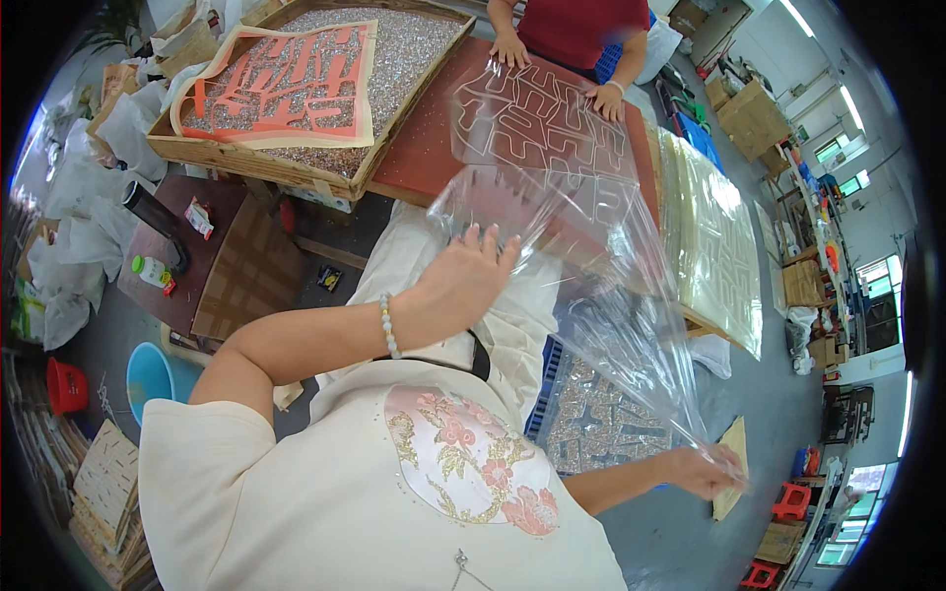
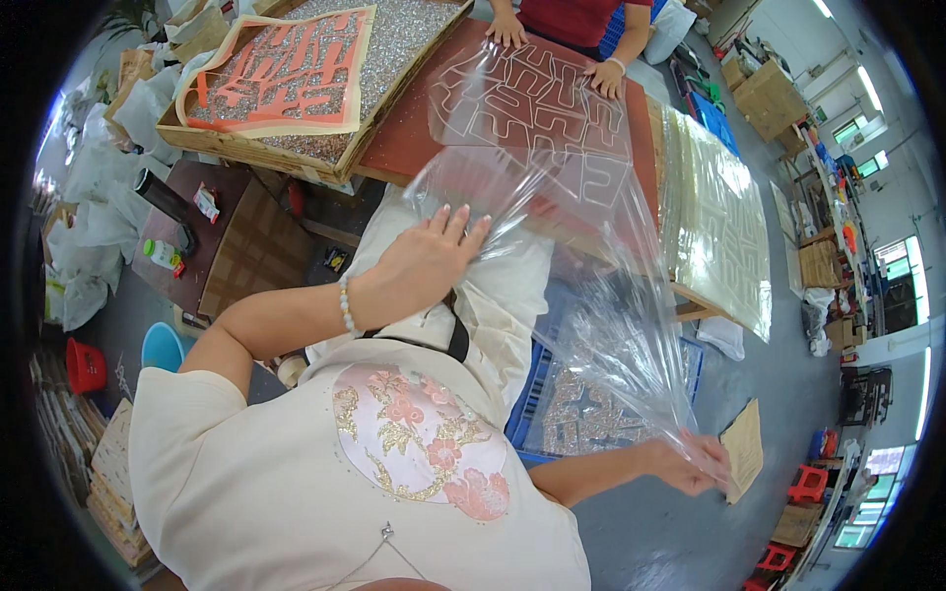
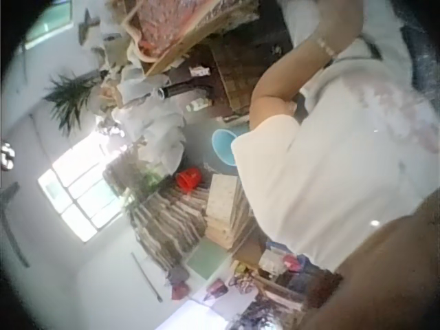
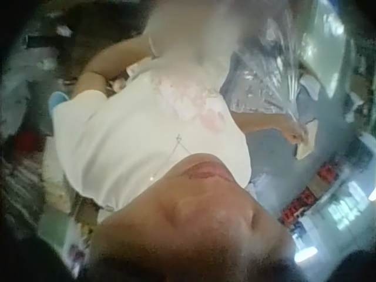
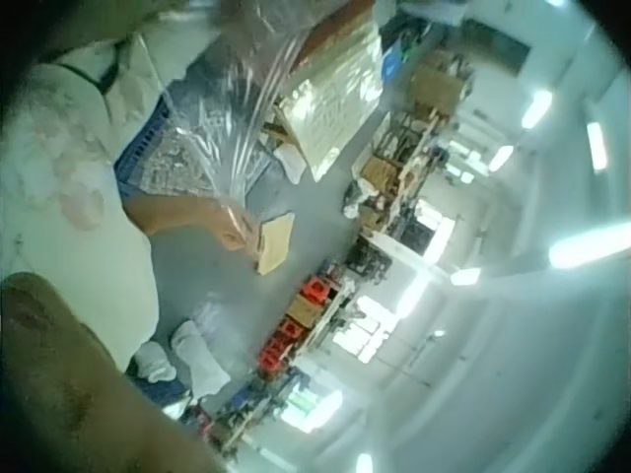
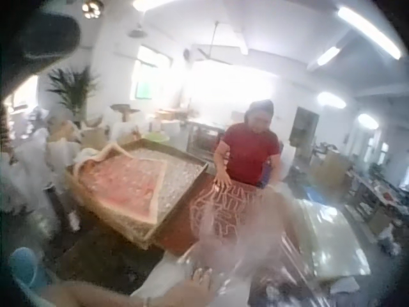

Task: Placing shoe material cutouts into a template frame and applying adhesive film.

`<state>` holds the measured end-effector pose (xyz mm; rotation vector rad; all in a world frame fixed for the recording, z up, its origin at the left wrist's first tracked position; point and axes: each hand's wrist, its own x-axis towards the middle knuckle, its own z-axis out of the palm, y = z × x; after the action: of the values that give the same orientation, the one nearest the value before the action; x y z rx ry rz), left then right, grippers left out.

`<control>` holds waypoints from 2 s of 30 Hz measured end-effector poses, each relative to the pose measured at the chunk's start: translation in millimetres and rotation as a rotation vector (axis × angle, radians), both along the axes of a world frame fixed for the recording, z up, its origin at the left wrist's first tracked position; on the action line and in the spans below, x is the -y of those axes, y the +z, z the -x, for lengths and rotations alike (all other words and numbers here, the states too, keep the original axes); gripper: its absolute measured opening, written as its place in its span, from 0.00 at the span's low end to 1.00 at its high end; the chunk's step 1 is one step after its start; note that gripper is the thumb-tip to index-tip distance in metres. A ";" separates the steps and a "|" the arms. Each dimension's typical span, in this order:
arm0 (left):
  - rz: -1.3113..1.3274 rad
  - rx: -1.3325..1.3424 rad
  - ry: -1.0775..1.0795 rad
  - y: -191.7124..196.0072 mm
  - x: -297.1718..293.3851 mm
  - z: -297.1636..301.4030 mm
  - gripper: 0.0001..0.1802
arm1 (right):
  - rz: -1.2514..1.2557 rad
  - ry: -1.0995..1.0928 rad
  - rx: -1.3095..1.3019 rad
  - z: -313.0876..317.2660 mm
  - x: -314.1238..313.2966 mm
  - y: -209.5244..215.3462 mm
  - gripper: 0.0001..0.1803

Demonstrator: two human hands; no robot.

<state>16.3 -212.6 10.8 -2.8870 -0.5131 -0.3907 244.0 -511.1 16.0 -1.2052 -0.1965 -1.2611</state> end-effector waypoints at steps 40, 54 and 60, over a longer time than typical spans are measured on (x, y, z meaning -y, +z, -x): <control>-0.233 0.234 -0.473 230.0 -161.5 -443.6 0.12 | 0.873 0.113 -0.594 -430.2 -20.6 214.3 0.22; -0.215 0.811 -0.389 146.3 -179.8 -613.2 0.14 | 0.353 0.680 -0.238 -441.4 -81.7 191.6 0.37; 0.137 0.942 -0.700 61.4 -135.5 -603.0 0.27 | 0.251 0.585 -0.156 -394.2 -8.0 96.9 0.40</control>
<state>619.4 -77.1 72.2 -2.7393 0.4325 -1.8891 638.2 -503.1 112.9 -1.3255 -0.5616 -0.6415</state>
